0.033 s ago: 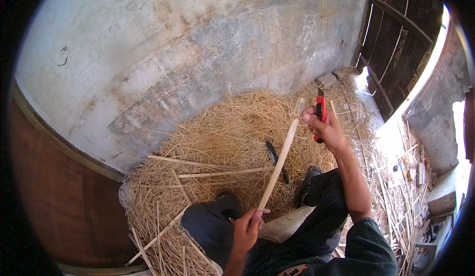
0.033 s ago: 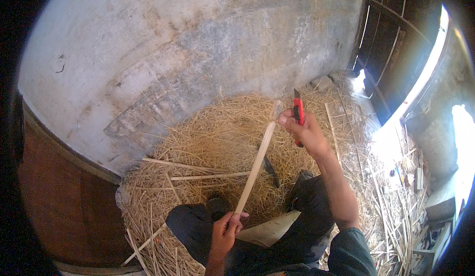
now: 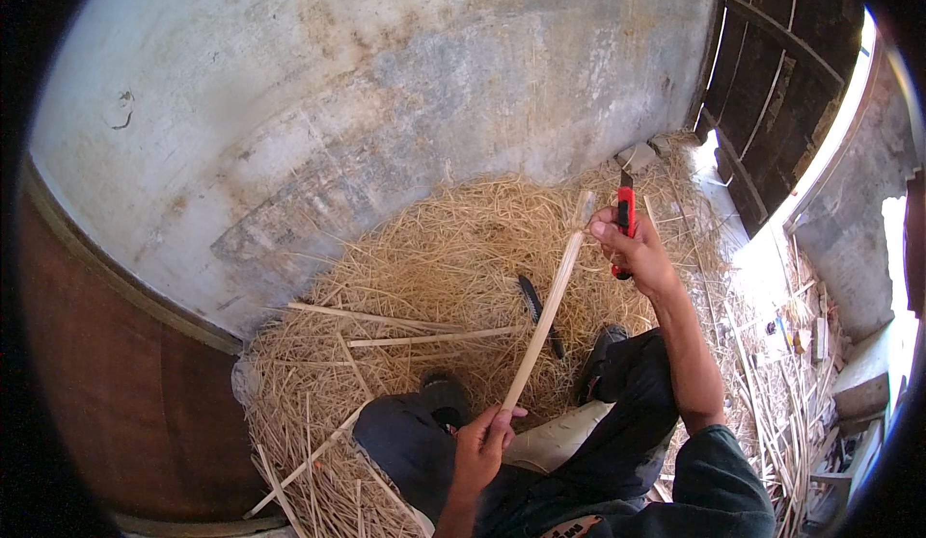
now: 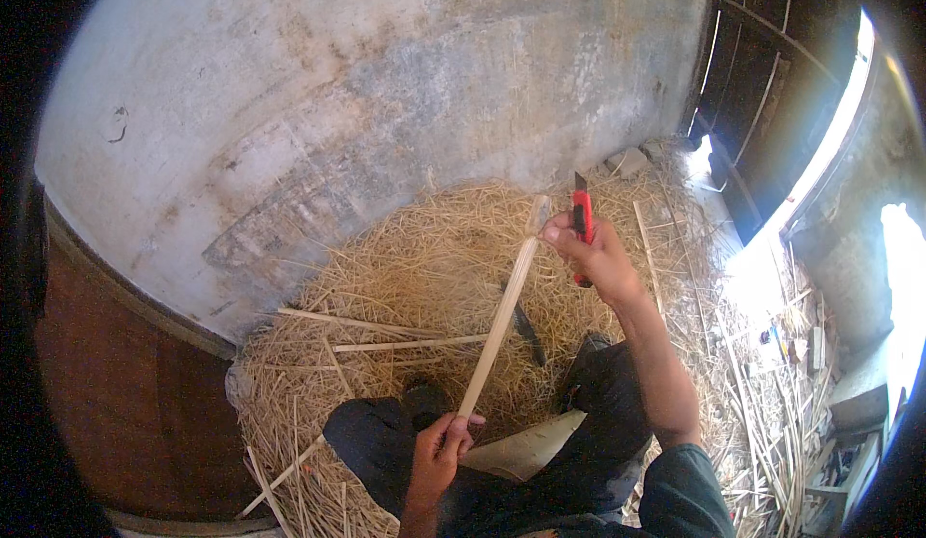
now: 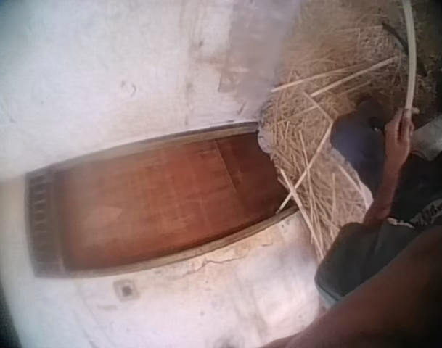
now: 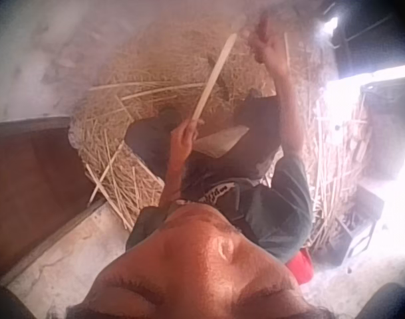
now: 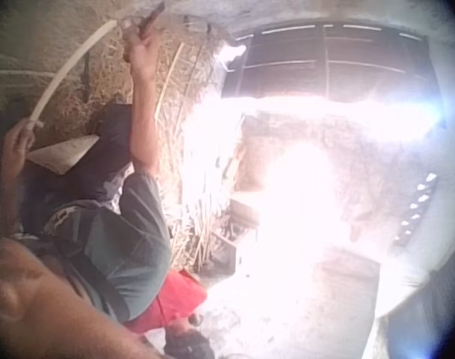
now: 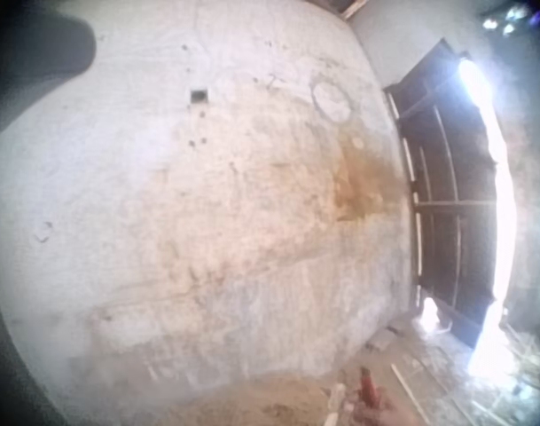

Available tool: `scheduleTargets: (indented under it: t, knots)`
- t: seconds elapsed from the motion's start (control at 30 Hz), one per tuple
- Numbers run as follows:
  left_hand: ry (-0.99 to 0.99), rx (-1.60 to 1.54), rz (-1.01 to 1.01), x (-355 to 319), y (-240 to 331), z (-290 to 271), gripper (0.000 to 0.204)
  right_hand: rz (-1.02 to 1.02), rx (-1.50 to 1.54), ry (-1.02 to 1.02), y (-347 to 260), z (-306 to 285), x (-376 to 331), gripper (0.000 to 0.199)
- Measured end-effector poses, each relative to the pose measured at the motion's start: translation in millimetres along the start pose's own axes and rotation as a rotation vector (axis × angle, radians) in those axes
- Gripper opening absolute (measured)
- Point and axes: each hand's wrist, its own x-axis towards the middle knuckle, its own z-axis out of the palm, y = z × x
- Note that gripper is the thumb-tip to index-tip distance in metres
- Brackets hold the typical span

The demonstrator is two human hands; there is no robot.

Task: The person sits on a bed of straw and uses a large knife to split and shape a long bamboo stick. They then switch to a red utility knife to further refine the stick's surface and edges, holding the stick vertically and scraping it repeatedly.

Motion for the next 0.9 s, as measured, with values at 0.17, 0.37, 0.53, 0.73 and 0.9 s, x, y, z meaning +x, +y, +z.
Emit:
scheduleTargets:
  t: [0.17,0.37,0.53,0.73,0.9]
  knots:
    - [-0.118,-0.12,-0.11,1,5,-4,0.036,0.065,0.232,-0.04,6,-7,2,0.027]
    - [-0.124,-0.151,-0.137,1,3,2,0.039,0.067,0.244,-0.06,-4,-7,1,0.031]
    - [0.006,-0.074,-0.057,3,2,6,0.037,-0.312,-0.305,0.21,3,-5,6,0.041]
    - [0.12,-0.015,0.025,12,20,5,0.038,-0.469,-0.477,0.258,-5,24,-24,0.03]
    - [0.184,-0.004,0.11,24,43,12,0.034,-0.712,-0.701,-0.148,-2,57,-50,0.028]
